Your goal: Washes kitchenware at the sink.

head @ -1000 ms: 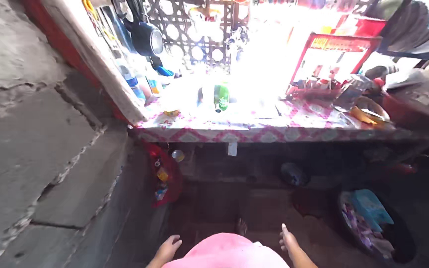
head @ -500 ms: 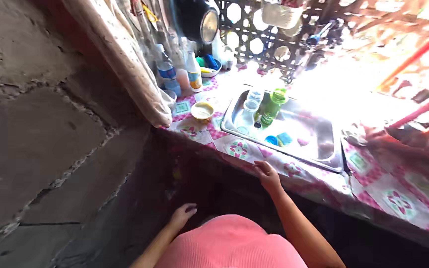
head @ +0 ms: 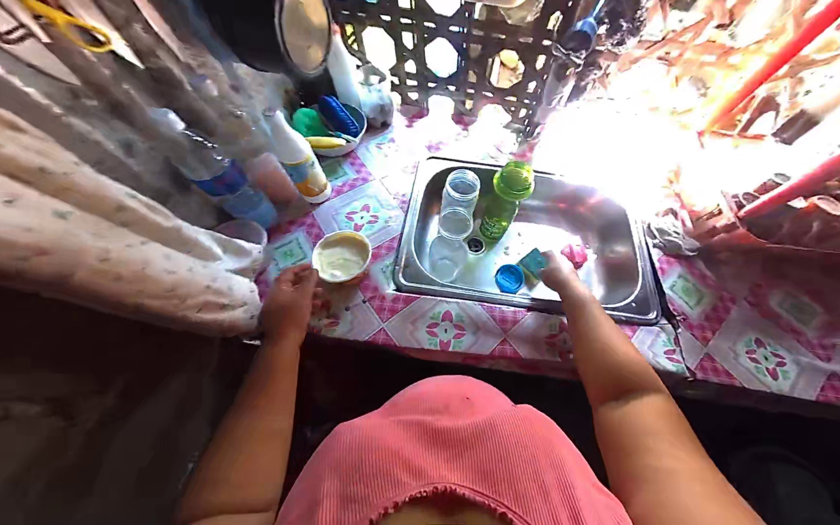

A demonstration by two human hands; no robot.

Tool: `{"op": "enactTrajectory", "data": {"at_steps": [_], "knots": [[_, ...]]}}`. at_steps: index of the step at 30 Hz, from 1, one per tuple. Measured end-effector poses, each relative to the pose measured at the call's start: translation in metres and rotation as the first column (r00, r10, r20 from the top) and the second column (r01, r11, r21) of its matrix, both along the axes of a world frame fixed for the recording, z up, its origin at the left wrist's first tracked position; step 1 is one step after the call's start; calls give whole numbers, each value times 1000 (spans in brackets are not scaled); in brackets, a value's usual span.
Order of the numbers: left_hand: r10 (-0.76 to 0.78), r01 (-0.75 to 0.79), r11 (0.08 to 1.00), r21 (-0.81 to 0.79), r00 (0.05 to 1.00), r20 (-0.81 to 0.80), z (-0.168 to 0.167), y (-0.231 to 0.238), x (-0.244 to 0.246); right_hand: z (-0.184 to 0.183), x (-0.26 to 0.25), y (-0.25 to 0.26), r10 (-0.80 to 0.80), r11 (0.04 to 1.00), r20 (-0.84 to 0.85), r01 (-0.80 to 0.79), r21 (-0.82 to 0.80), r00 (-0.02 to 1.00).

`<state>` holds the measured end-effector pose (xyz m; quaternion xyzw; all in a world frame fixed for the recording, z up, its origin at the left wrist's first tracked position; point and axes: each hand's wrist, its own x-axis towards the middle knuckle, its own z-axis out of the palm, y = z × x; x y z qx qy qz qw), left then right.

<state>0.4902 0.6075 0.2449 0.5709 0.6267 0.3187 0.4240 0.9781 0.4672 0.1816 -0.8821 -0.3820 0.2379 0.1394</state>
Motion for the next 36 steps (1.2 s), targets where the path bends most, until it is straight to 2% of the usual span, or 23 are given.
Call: {"op": "enactTrajectory", "data": {"at_steps": [3, 6, 9, 13, 15, 17, 19, 23, 24, 26, 27, 28, 30, 32, 33, 36], "knots": [[35, -43, 997, -70, 993, -115, -5, 18, 5, -31, 16, 13, 90, 990, 142, -73, -120, 986], [44, -73, 984, -163, 984, -174, -19, 24, 10, -53, 26, 21, 135, 969, 93, -112, -220, 987], [66, -100, 969, -224, 986, -152, -24, 22, 17, -44, 23, 29, 164, 934, 49, -139, -329, 985], [131, -158, 968, -195, 981, -141, -22, 9, 29, -36, 32, 26, 211, 921, 13, -194, -338, 977], [221, -221, 952, -213, 975, -24, -14, -5, 34, -35, 43, 27, 179, 945, -11, -175, -277, 984], [275, -236, 937, -256, 953, 129, 0, -24, 41, -25, 53, 24, 122, 982, -12, -123, -146, 992], [215, -158, 950, -270, 957, 195, 10, -44, 48, -7, 56, 16, 93, 995, 37, -92, -42, 995], [-36, 137, 934, -330, 955, 294, 28, -78, 97, -5, 82, 10, 195, 967, 70, -181, -178, 978], [-80, 208, 915, -345, 934, 349, 30, -83, 117, -1, 87, 7, 159, 979, 47, -152, -137, 986], [-138, 326, 872, -365, 879, 456, 32, -88, 160, 18, 85, 0, -9, 993, -108, 22, 119, 994], [-150, 367, 852, -374, 855, 497, 31, -88, 181, 31, 81, -2, -58, 963, -214, 112, 245, 975], [-152, 392, 838, -379, 835, 529, 29, -86, 202, 45, 76, -2, -52, 918, -332, 176, 355, 942], [-147, 404, 832, -380, 822, 550, 23, -79, 240, 73, 63, -4, 91, 843, -500, 200, 499, 861], [-157, 398, 839, -371, 830, 535, 16, -70, 274, 102, 47, -5, 260, 837, -504, 67, 543, 824], [-171, 404, 842, -358, 829, 533, 14, -66, 287, 114, 37, -5, 315, 857, -441, -52, 512, 840], [-204, 432, 836, -338, 817, 540, 17, -61, 318, 125, 7, 0, 439, 848, -102, -375, 374, 893]]}}
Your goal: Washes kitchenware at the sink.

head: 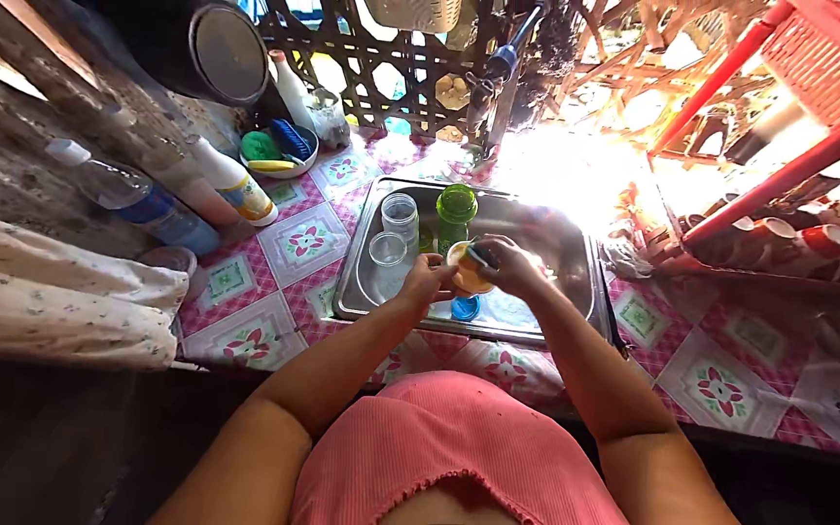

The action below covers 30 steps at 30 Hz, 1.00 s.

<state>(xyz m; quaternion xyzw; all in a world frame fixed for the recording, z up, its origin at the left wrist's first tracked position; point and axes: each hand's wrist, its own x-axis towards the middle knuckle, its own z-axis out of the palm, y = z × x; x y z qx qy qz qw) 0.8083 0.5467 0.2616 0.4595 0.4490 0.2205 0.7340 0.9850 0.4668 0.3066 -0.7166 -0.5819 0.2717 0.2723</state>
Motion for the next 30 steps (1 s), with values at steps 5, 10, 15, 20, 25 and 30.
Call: {"op": "enactTrajectory", "data": {"at_steps": [5, 10, 15, 20, 25, 30], "knots": [[21, -22, 1000, 21, 1000, 17, 4, -2, 19, -39, 1, 5, -15, 993, 163, -5, 120, 986], [32, -32, 999, 39, 999, -3, 0, -7, 24, -65, -19, 7, -252, 922, 156, 188, 338, 955], [16, -16, 999, -32, 1000, -6, 3, -14, -15, -41, -27, 3, -247, 960, -394, 280, 26, 885], [100, -84, 975, -207, 993, 64, 13, -24, -89, -16, -4, 7, -84, 911, -914, 403, 92, 398], [338, -310, 919, -245, 938, 80, 17, -38, -179, -29, 38, 28, 19, 937, -996, 345, 47, 84], [658, -656, 753, -49, 752, 42, 2, -15, -242, -41, 46, 36, 110, 940, -993, 320, 117, 39]]}}
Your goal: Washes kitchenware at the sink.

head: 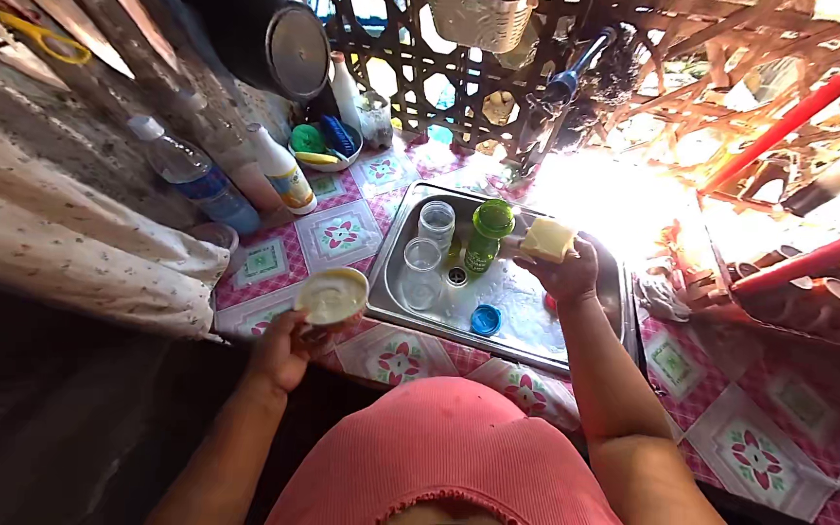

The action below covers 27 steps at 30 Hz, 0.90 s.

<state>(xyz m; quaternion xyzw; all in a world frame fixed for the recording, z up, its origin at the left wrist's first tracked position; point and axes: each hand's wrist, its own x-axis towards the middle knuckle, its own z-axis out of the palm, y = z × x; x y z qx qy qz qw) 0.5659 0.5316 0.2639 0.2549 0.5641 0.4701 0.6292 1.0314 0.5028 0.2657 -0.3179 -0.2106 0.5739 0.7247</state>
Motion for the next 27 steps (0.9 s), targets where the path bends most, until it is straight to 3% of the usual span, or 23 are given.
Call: {"op": "enactTrajectory", "data": {"at_steps": [3, 5, 6, 8, 10, 13, 16, 18, 21, 23, 25, 27], "knots": [[141, -138, 990, 40, 987, -79, -13, 29, -23, 2, 0, 12, 26, 999, 48, -28, 33, 999], [186, -183, 982, 37, 978, -97, -21, 44, -32, 15, -12, 15, 30, 999, 346, -22, -28, 938], [197, -195, 980, 29, 976, -94, -24, 51, -35, 21, -16, 21, 81, 995, 535, -38, -91, 841], [204, -203, 979, 16, 975, -88, -29, 61, -37, 36, -23, 39, 237, 968, 807, -63, -242, 541], [188, -188, 982, 11, 978, -85, -33, 69, -35, 46, -29, 55, 332, 939, 896, -13, -344, 296], [70, -63, 997, 34, 963, -262, -34, 78, -36, 53, -37, 72, 475, 878, 877, 29, -478, 67], [-102, 142, 990, 7, 747, -657, -36, 88, -51, 33, -33, 92, 486, 874, 858, 100, -475, -166], [-164, 234, 972, -20, 613, -773, -35, 91, -56, 32, -39, 94, 454, 890, 856, 182, -419, -248], [-47, 334, 937, 108, 423, -905, -16, 84, -45, 30, -42, 90, 390, 909, 869, 280, -310, -305], [128, 461, 834, 302, 370, -920, 3, 80, -23, 31, -34, 88, 399, 896, 867, 328, -300, -297], [192, 618, 663, 424, 407, -893, 30, 80, 14, 37, -25, 88, 433, 880, 855, 338, -333, -285], [179, 733, 482, 480, 453, -873, 58, 83, 62, 38, -19, 88, 436, 888, 834, 310, -339, -339]]}}
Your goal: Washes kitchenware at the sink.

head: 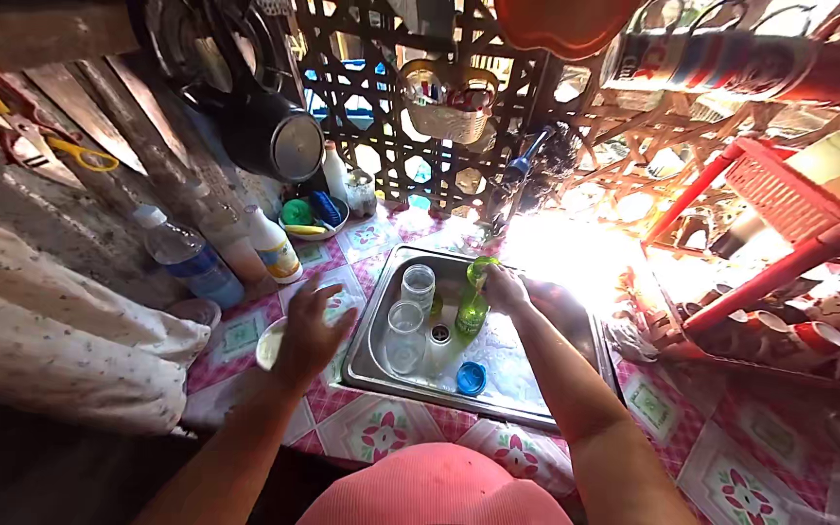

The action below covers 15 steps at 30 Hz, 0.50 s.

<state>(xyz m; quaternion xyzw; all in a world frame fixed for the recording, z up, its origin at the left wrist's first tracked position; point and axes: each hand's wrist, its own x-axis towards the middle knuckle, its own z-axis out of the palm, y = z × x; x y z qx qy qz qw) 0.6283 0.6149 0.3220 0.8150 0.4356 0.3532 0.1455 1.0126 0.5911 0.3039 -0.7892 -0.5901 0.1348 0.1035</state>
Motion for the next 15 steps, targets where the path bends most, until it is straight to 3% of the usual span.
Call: {"op": "enactTrajectory", "data": {"at_steps": [3, 5, 10, 15], "knots": [[-281, 286, 952, 110, 958, -63, 45, 12, 80, 3, -1, 1, 83, 996, 30, -83, 9, 996], [-370, 397, 893, 211, 916, -157, 68, 29, 135, 7, -6, 2, 110, 994, 33, -111, 1, 993], [-334, 478, 819, 318, 847, -413, 108, 80, 242, 11, -4, 14, 14, 998, -7, -15, -61, 1000], [-296, 509, 741, 438, 833, -467, 114, 115, 271, 9, 0, 25, 6, 997, 1, -6, -78, 1000]]}}
